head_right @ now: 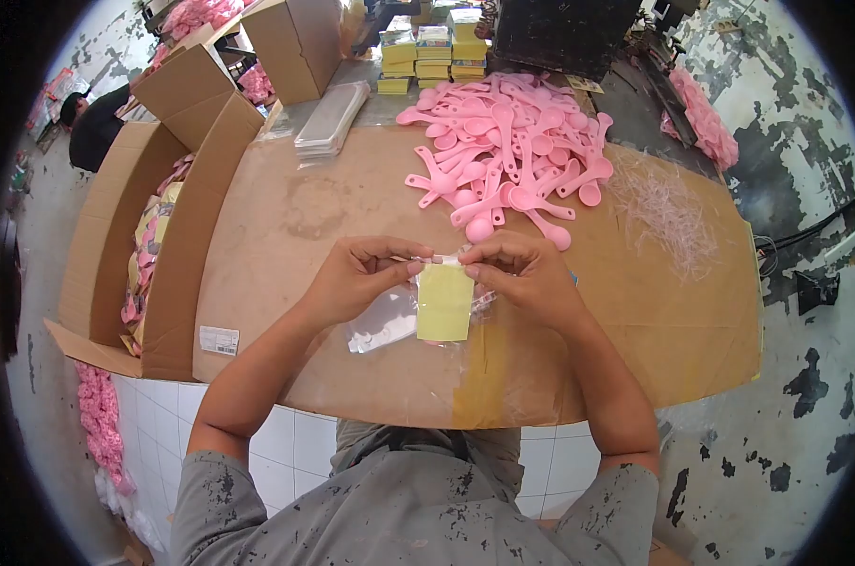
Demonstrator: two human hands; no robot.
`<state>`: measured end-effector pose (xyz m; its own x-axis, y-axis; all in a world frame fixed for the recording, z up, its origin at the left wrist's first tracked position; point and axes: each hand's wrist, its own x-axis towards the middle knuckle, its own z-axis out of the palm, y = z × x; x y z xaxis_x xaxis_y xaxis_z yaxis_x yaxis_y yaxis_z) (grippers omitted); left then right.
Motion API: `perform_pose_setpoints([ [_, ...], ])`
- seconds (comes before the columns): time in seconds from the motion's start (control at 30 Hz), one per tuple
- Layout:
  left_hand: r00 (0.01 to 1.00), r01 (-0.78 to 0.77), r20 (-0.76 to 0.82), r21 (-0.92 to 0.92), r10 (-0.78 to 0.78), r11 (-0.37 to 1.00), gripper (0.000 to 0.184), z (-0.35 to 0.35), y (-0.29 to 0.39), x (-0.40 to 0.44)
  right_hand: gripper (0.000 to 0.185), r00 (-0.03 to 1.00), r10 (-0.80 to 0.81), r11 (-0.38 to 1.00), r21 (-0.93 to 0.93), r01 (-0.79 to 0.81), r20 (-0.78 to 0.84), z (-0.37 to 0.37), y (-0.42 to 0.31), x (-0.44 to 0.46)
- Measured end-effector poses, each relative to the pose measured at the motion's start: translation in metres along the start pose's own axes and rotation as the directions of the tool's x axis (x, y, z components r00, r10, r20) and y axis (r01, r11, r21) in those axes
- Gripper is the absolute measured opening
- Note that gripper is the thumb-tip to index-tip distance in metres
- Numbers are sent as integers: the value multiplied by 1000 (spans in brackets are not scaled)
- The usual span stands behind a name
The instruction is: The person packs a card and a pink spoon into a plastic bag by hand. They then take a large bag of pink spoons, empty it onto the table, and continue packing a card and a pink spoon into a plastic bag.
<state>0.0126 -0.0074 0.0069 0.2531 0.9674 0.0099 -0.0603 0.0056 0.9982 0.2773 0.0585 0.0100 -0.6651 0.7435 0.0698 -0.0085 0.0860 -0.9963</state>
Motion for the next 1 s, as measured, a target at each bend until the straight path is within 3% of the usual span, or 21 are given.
perform_pose_setpoints([
  [0.27,1000,-19,14,14,19,1000,28,1,-1,0,20,998,-61,998,-6,61,3,-1,5,0],
  [0.37,1000,-12,-2,36,12,999,29,1,4,-1,30,991,-113,994,-15,112,-67,5,11,-1],
  [0.47,999,-34,-31,43,35,999,28,0,6,-2,38,993,-118,992,35,119,-29,18,-15,-4],
  [0.57,997,-75,-26,61,77,995,30,-4,5,-1,44,995,51,995,-87,-43,89,15,-16,-5],
  [0.6,996,-88,-18,69,89,994,32,-5,5,-1,45,995,34,996,-80,-27,94,13,-12,-5],
  [0.7,974,-214,-103,-107,203,971,38,4,5,1,46,995,-42,998,-51,47,91,10,-1,-2],
  [0.8,980,-190,-64,-29,188,981,39,10,10,-4,47,990,-128,992,-10,129,66,11,-5,-1],
  [0.87,996,-63,62,-50,66,997,33,3,13,-6,48,991,-120,993,19,119,63,11,-12,-3],
  [0.9,992,2,126,-54,5,999,30,-3,16,-7,47,990,-137,990,-22,138,29,9,-14,-3],
  [1.0,998,-58,-6,24,59,998,23,-25,26,-4,43,979,-188,959,-228,165,-81,-8,-18,-2],
])
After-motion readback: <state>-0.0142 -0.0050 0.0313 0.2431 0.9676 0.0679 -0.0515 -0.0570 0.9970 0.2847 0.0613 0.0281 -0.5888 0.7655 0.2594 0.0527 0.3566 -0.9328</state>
